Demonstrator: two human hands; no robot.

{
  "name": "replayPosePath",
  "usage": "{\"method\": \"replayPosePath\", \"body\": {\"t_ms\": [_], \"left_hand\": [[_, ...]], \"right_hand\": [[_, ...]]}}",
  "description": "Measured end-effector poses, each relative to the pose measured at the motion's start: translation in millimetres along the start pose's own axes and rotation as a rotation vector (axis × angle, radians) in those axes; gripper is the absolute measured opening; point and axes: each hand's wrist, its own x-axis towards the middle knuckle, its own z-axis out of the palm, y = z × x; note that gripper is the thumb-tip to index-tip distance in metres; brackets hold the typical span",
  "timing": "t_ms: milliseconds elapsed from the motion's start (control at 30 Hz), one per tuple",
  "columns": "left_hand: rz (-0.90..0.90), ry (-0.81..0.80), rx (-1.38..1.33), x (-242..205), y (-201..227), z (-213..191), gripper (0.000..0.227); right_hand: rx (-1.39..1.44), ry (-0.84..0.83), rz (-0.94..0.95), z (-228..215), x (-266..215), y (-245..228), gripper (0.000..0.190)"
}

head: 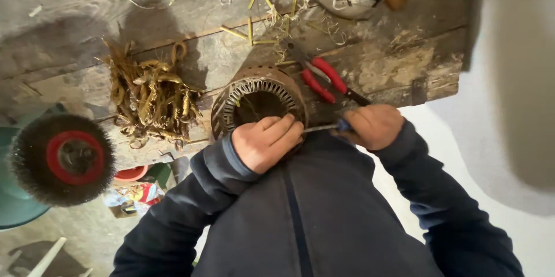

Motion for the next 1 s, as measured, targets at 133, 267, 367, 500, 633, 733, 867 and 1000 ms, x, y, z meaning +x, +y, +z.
{"method": "replayPosePath", "body": {"t_ms": [133,267,367,500,633,733,867,1000], "left_hand": [[0.045,-0.012,0.026,8.1,1.6,-8.0,0.028],[0.078,-0.029,0.111,9.0,6.7,-11.6,0.028],[0.104,-0.014,0.171,13.2,15.9,-20.1,0.026],[0.141,-0.007,0.207,22.8,36.7,-45.3,0.022],[0.086,0.007,0.18,11.1,44.9,-49.7,0.022],[0.0,0.03,0.16,0.1,47.8,-49.4,0.024],[-0.079,0.097,0.161,-15.6,46.5,-51.3,0.028],[-0.158,0.143,0.083,-28.9,43.7,-45.8,0.032]], "right_hand": [[0.167,0.013,-0.004,17.4,1.4,0.5,0.04],[0.102,0.028,-0.013,5.7,2.1,-8.9,0.038],[0.008,0.032,-0.04,-14.4,2.2,-15.8,0.037],[-0.032,0.057,-0.128,-53.8,10.0,-27.6,0.032],[-0.068,0.015,-0.147,-71.3,18.3,-37.6,0.029],[-0.06,-0.104,-0.109,-81.9,16.5,-38.7,0.032],[-0.115,-0.122,-0.046,-94.3,4.8,-30.6,0.027],[-0.21,-0.15,0.014,-108.6,1.6,-32.5,0.025]]}}
